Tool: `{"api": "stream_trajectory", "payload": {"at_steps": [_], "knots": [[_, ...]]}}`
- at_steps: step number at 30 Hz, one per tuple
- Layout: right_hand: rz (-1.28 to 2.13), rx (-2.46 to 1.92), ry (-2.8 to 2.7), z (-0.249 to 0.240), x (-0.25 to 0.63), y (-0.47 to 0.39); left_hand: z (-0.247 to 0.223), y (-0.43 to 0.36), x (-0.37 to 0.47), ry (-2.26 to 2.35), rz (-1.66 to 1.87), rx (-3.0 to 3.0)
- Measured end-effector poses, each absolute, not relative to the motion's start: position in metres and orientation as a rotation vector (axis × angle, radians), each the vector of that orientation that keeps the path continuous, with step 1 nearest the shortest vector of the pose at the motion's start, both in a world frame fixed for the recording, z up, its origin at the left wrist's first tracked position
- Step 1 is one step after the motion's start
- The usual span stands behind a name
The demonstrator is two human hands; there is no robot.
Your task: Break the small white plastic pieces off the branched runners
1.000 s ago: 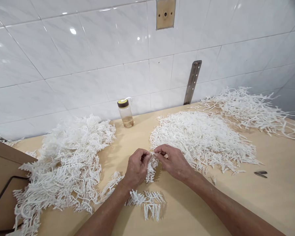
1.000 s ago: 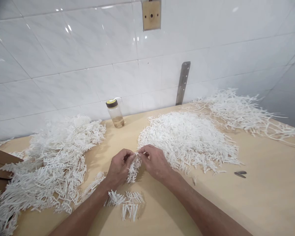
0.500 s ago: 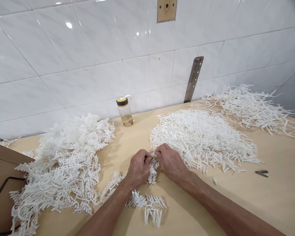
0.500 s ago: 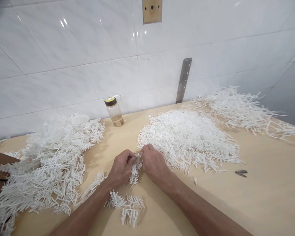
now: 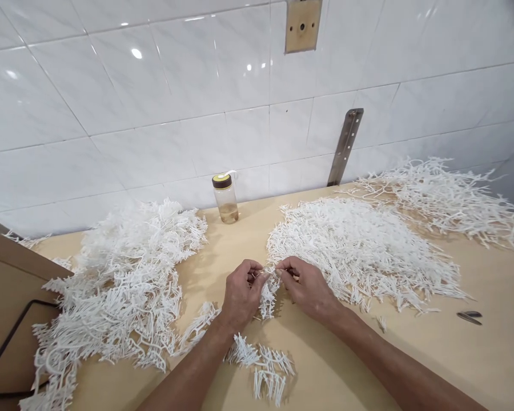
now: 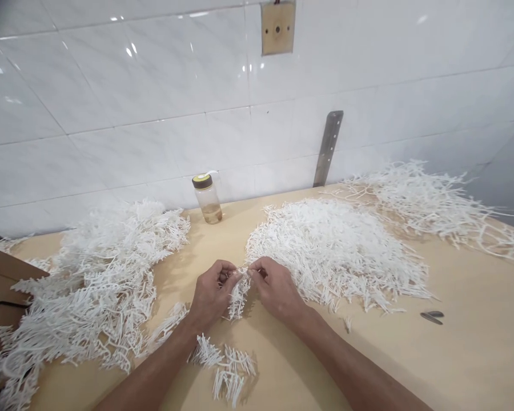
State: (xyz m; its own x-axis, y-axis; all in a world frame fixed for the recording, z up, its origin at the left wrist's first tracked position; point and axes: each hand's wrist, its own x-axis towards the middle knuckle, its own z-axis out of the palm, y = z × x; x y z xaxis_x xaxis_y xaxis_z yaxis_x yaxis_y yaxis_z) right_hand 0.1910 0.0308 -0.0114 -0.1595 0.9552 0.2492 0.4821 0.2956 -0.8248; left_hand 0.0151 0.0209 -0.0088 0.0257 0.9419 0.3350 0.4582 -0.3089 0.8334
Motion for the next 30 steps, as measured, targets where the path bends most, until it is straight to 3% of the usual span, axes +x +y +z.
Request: {"api": "stream_trajectory", "payload": {"at_steps": [11,17,22,30], "knots": [[0.584,-1.155,-1.747,-0.003,0.195,0.028,-0.007,0.028,0.010,1.302,1.158,1.519],[0.809,-1.254,-1.639,0.003,0.197,0.028,-0.003,0.027,0.009,1.327,1.284,1.577],[1.059,-1.263,-1.581,0.012,0.194,0.022,-0.002,0.020,0.008,1.430,1.444,2.122],[1.372,-1.186,-1.419,0.004,0.188,0.024,-0.002,0.011,0.017,1.229,1.370,2.434]]}}
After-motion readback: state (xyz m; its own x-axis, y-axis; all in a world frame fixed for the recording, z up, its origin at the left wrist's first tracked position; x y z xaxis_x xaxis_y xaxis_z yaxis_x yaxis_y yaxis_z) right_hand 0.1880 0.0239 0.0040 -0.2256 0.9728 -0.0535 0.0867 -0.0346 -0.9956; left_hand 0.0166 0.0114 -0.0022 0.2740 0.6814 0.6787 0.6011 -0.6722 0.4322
